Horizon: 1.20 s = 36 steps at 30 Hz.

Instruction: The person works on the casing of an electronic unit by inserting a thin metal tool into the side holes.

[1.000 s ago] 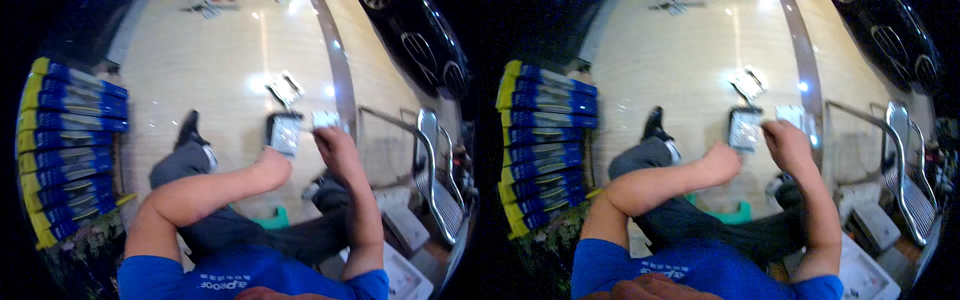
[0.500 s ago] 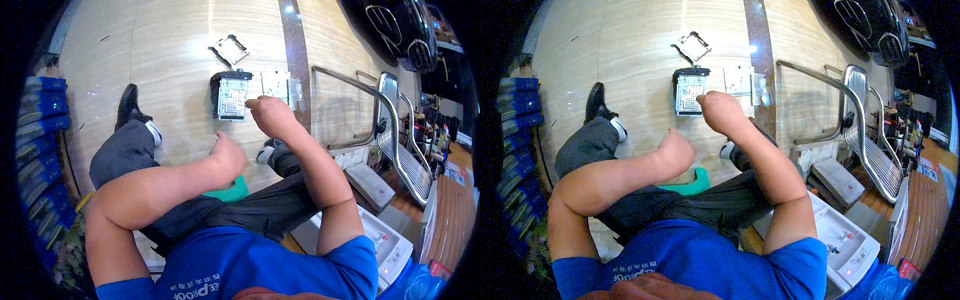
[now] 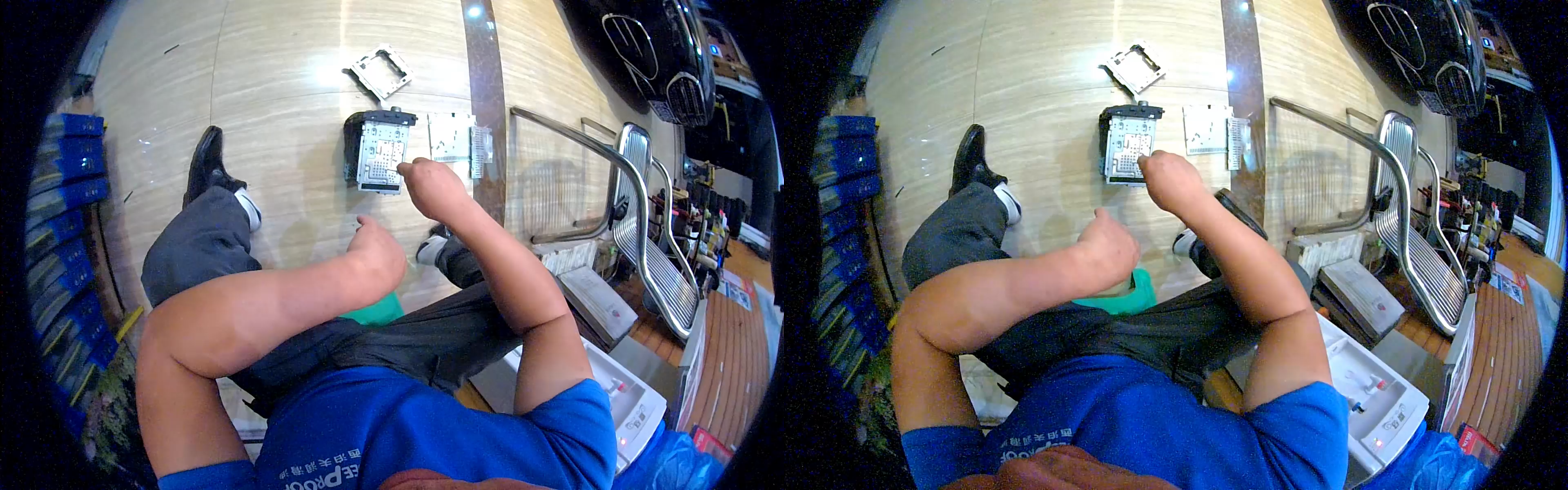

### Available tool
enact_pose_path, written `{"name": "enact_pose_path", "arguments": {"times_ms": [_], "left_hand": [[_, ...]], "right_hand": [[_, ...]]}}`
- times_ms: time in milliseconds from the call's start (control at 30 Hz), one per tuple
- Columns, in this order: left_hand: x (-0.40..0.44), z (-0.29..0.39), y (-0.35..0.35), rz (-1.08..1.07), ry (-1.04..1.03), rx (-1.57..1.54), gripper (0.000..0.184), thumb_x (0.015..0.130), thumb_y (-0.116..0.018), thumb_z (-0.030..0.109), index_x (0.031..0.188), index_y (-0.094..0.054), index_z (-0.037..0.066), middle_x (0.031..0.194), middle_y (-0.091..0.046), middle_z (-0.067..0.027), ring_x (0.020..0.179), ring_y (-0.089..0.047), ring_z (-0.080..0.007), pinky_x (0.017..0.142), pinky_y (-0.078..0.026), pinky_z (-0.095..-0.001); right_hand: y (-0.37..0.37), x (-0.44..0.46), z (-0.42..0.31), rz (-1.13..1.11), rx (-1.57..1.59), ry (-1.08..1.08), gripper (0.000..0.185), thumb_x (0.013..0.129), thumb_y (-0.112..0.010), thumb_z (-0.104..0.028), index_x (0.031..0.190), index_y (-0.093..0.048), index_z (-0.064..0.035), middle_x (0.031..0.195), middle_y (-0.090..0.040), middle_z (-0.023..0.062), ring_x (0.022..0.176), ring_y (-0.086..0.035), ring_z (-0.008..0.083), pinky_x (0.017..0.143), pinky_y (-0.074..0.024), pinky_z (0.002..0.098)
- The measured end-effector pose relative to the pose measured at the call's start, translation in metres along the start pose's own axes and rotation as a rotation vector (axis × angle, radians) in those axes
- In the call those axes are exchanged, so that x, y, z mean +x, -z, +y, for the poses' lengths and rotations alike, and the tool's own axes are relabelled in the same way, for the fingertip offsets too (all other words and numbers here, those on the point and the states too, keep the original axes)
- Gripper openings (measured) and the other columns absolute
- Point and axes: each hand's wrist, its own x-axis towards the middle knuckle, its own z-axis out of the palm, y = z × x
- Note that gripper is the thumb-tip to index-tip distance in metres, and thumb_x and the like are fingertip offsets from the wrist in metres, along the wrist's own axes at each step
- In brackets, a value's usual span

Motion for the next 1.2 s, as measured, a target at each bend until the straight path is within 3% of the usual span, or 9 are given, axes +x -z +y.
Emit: {"name": "enact_pose_path", "arguments": {"times_ms": [667,733,1200], "left_hand": [[-0.002,-0.004,0.003,0.004,0.023,-0.025,0.029,0.088,-0.054,0.016,0.109,-0.071,0.003,0.11,-0.069,-0.019,0.103,-0.066,-0.0345,0.093,-0.044,-0.0587],[-0.003,-0.004,0.004,0.008,0.021,-0.036,0.03,0.088,-0.054,0.016,0.11,-0.071,0.003,0.111,-0.069,-0.0192,0.104,-0.066,-0.0347,0.093,-0.043,-0.0588],[-0.004,-0.005,0.006,-0.014,-0.01,-0.004,0.031,0.089,-0.054,0.017,0.111,-0.07,0.004,0.113,-0.068,-0.019,0.104,-0.066,-0.0342,0.093,-0.043,-0.0587]], "right_hand": [[-0.016,0.007,0.006,-0.021,0.012,-0.013,0.013,0.082,-0.052,-0.004,0.09,-0.062,-0.0018,0.086,-0.065,0.0213,0.085,-0.065,0.0389,0.074,-0.053,0.0482],[-0.018,0.007,0.007,-0.029,0.008,-0.026,0.016,0.089,-0.053,-0.012,0.097,-0.062,-0.0029,0.083,-0.064,0.0207,0.081,-0.064,0.0393,0.073,-0.051,0.0491],[-0.015,0.005,0.005,-0.001,0.014,-0.026,0.015,0.089,-0.053,-0.011,0.095,-0.062,-0.0021,0.083,-0.064,0.0213,0.08,-0.064,0.0392,0.072,-0.0515,0.0485]]}}
